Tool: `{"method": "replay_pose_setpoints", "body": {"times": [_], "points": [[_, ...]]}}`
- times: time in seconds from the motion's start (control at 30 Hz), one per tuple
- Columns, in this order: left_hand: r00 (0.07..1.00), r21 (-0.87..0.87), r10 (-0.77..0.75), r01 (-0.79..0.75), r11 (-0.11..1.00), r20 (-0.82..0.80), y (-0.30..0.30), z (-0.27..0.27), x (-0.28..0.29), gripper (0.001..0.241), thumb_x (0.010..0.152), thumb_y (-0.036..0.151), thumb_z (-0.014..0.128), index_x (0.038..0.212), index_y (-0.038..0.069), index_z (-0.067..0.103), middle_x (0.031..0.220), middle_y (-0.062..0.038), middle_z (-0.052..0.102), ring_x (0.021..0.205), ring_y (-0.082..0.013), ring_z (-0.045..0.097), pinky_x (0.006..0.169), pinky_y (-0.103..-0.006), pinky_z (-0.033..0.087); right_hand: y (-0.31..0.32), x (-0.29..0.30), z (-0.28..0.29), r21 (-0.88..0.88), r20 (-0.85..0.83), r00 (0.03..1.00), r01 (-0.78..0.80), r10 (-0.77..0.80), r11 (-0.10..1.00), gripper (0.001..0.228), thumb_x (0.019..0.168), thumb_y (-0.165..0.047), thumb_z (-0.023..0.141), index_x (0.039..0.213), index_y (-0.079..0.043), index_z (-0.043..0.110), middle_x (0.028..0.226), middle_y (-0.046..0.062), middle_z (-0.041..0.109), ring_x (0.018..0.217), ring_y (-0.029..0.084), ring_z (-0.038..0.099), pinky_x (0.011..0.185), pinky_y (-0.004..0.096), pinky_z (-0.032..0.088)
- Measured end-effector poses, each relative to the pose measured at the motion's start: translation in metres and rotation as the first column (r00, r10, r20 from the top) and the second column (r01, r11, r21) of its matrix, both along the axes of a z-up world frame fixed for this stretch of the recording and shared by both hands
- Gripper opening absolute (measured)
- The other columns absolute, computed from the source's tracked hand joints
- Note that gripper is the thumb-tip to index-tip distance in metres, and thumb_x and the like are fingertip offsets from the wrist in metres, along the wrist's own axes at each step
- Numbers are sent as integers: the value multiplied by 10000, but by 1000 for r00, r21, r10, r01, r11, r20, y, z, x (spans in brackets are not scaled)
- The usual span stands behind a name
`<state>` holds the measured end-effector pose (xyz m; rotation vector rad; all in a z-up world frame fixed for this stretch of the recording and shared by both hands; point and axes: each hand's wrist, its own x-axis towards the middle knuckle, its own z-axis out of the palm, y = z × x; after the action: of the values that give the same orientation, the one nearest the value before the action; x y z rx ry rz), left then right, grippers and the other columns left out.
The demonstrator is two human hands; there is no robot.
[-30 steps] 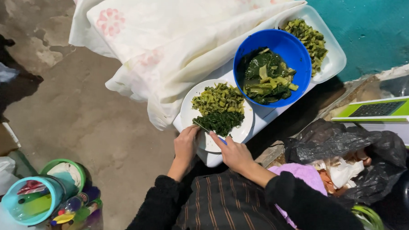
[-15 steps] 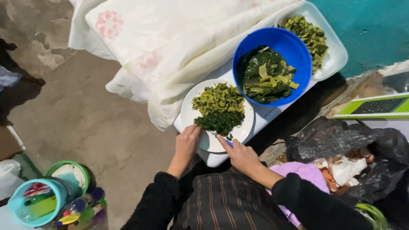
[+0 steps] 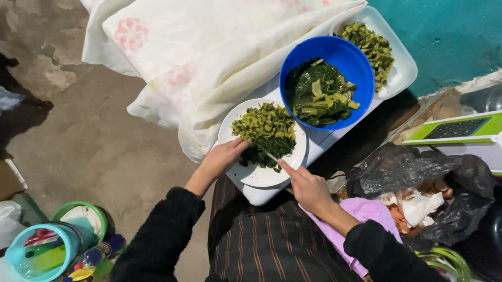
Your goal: Squeezing liquid out of cooked leafy greens and then chopping them with a knife on a plate.
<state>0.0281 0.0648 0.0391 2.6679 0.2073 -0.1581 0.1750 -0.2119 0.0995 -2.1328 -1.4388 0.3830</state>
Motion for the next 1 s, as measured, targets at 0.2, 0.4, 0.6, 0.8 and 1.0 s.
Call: {"method": "replay_pose_setpoints", "body": {"times": [0.2, 0.4, 0.6, 0.8, 1.0], "points": [[961, -109, -227, 245, 963, 157, 0, 51, 29, 918, 517, 87, 782, 1379, 172, 480, 1369, -86, 525, 1121, -359, 625, 785, -455, 572, -5, 13, 10, 36, -26, 996, 85, -84, 996, 580, 946, -65, 570, 1497, -244, 532, 768, 133, 595, 621, 369, 641, 583, 476, 530], [946, 17, -324, 323, 946, 16, 5, 12, 42, 715, 705, 202, 868, 1336, 213, 534, 1274, -63, 545, 1105, -336, 644, 840, -460, 569, -7, 9, 9, 18, -57, 993, 109, -108, 994, 589, 948, -60, 565, 1506, -247, 522, 759, 142, 585, 615, 358, 632, 577, 469, 513], [950, -10, 309, -310, 951, -51, -40, 6, 17, 704, 742, 264, 840, 1347, 134, 503, 1240, -210, 507, 972, -394, 675, 765, -482, 584, -11, 4, 3, -32, -130, 982, 132, -135, 991, 587, 953, -74, 562, 1505, -268, 522, 760, 140, 601, 647, 365, 644, 611, 476, 520], [726, -100, 688, -685, 722, -6, -87, 11, 16, 722, 829, 337, 817, 1385, 32, 470, 1232, -244, 519, 1023, -427, 638, 779, -492, 558, -1, -10, -8, 23, -204, 975, 89, -83, 996, 606, 954, -53, 532, 1536, -207, 470, 904, 184, 646, 729, 417, 657, 636, 497, 527], [787, 94, 553, -594, 799, 272, -98, -14, 11, 798, 782, 296, 792, 1389, -88, 444, 1368, -274, 490, 1093, -418, 534, 957, -435, 483, 13, -32, -31, -63, -89, 996, -19, 14, 998, 742, 903, -35, 559, 1601, -180, 355, 899, 197, 640, 626, 428, 645, 579, 527, 536]]}}
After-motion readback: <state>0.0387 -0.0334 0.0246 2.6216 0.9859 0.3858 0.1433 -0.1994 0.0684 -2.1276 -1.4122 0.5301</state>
